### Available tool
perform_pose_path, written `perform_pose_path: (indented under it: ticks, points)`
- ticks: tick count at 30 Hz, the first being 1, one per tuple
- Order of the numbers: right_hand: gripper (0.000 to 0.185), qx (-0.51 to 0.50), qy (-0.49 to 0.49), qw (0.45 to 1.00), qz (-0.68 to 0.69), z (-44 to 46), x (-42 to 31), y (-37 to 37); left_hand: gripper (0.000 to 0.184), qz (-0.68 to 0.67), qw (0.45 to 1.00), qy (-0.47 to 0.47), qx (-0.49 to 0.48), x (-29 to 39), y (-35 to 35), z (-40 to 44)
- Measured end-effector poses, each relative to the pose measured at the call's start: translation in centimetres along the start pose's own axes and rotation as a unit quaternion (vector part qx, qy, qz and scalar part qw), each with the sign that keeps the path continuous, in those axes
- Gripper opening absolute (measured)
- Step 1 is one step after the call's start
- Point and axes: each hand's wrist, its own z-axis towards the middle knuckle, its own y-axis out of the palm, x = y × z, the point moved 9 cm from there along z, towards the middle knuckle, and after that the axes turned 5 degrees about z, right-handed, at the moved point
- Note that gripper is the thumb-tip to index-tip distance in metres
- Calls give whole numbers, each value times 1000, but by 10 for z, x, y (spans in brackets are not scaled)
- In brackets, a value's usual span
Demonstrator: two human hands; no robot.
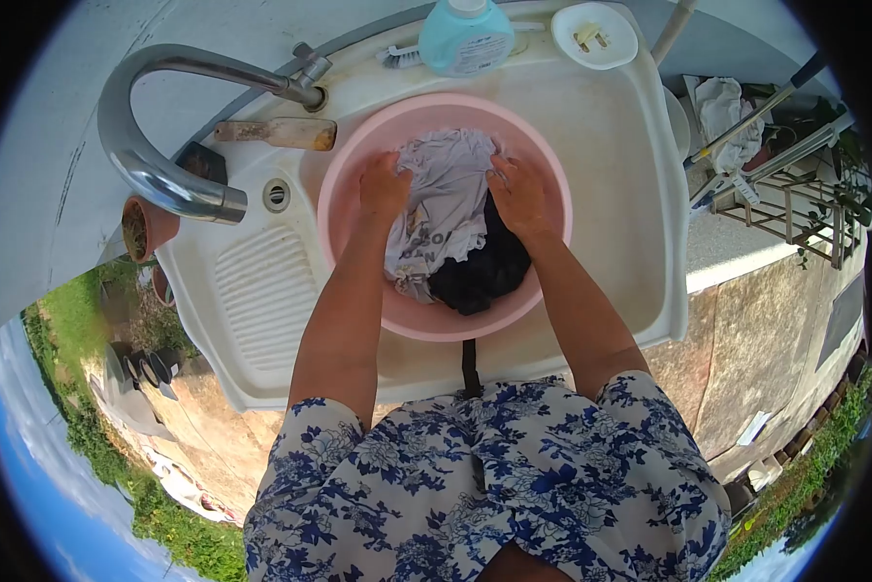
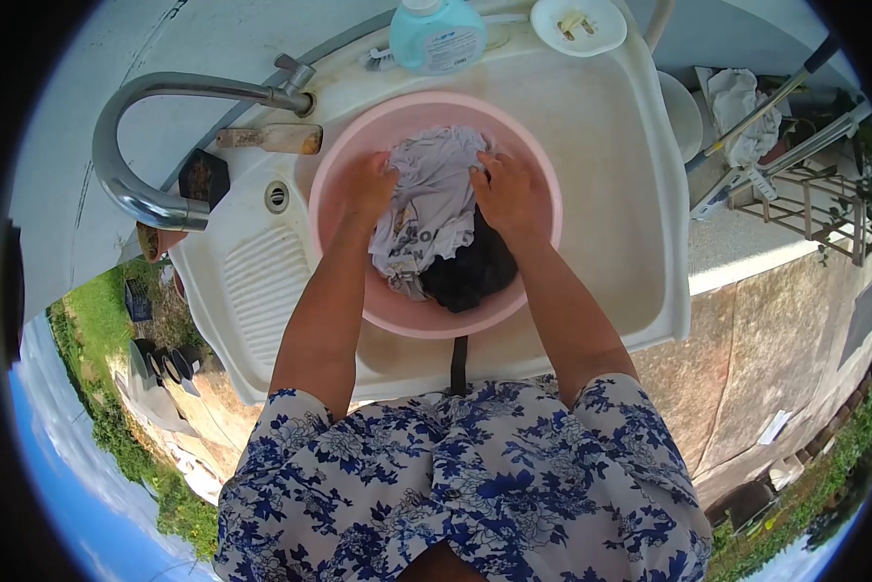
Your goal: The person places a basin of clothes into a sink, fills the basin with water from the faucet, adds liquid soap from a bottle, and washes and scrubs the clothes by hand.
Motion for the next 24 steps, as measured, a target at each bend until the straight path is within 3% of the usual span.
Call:
perform_pose_path:
  ticks: [2, 3, 4, 5, 6, 7, 8, 10, 11, 12, 13, 14, 15, 16, 17, 18, 19, 20, 21, 22, 23, 24]
  points:
    - [35, 37, 75, 996, 42, 4, 20, 5, 44, 53, 997, -21, -48, -1, 19, 8]
    - [35, 40, 78, 995, 39, 6, 22, 15, 47, 57, 994, -87, -25, 1, 20, 6]
    - [38, 22, 148, 988, 27, 6, 33, 32, 49, 62, 986, -152, -2, 2, 22, 0]
    - [42, 6, 217, 976, 14, 7, 41, 43, 49, 59, 987, -147, -4, 9, 34, -3]
    - [42, 9, 221, 975, 10, 7, 37, 47, 49, 103, 986, -106, -77, 19, 58, -8]
    - [42, -100, 223, 968, -51, 1, 27, 63, 50, 147, 975, -66, -151, 25, 78, -16]
    - [42, -208, 222, 946, -110, -10, 23, 76, 50, 147, 975, -62, -156, 21, 80, -19]
    - [45, -231, 159, 957, -80, -24, 24, 81, 48, 126, 933, 40, -335, 23, 105, -31]
    - [44, -254, 149, 955, -32, -33, 34, 85, 46, 61, 928, 31, -367, 15, 105, -30]
    - [43, -259, 140, 956, 3, -27, 42, 80, 44, -23, 924, -37, -381, 9, 91, -25]
    - [40, -289, 256, 919, 83, -24, 54, 68, 41, -86, 933, -103, -333, -33, 101, -9]
    - [37, -189, 314, 921, 137, -22, 86, 68, 35, -234, 914, -203, -261, -60, 93, 1]
    - [37, -82, 298, 921, 238, -15, 73, 44, 30, -345, 890, -222, -201, -55, 77, 9]
    - [36, -3, 300, 942, 151, -16, 72, 41, 33, -187, 958, -191, -103, -43, 45, 15]
    - [37, 34, 279, 955, 92, -13, 65, 45, 31, -62, 995, -17, -72, -3, 33, 15]
    - [38, 21, 284, 944, 167, -15, 49, 51, 36, 18, 997, 60, -53, -27, 70, 13]
    - [37, 46, 279, 944, 173, -17, 26, 42, 36, 1, 995, 78, -58, 4, 72, 14]
    - [32, 10, 241, 950, 196, -10, 8, 33, 34, -140, 977, -41, -156, 15, 69, 6]
    - [32, 33, 262, 906, 330, -10, 4, 28, 33, -269, 916, -163, -249, 21, 67, -7]
    - [34, 52, 275, 843, 459, -11, 1, 26, 33, -270, 917, -157, -248, 28, 51, -1]
    - [34, 55, 273, 844, 458, -15, 11, 23, 30, -437, 850, -164, -244, 41, 41, 1]
    - [38, 117, 131, 927, 333, -14, 7, -5, 27, -587, 756, -169, -233, 49, 33, 1]
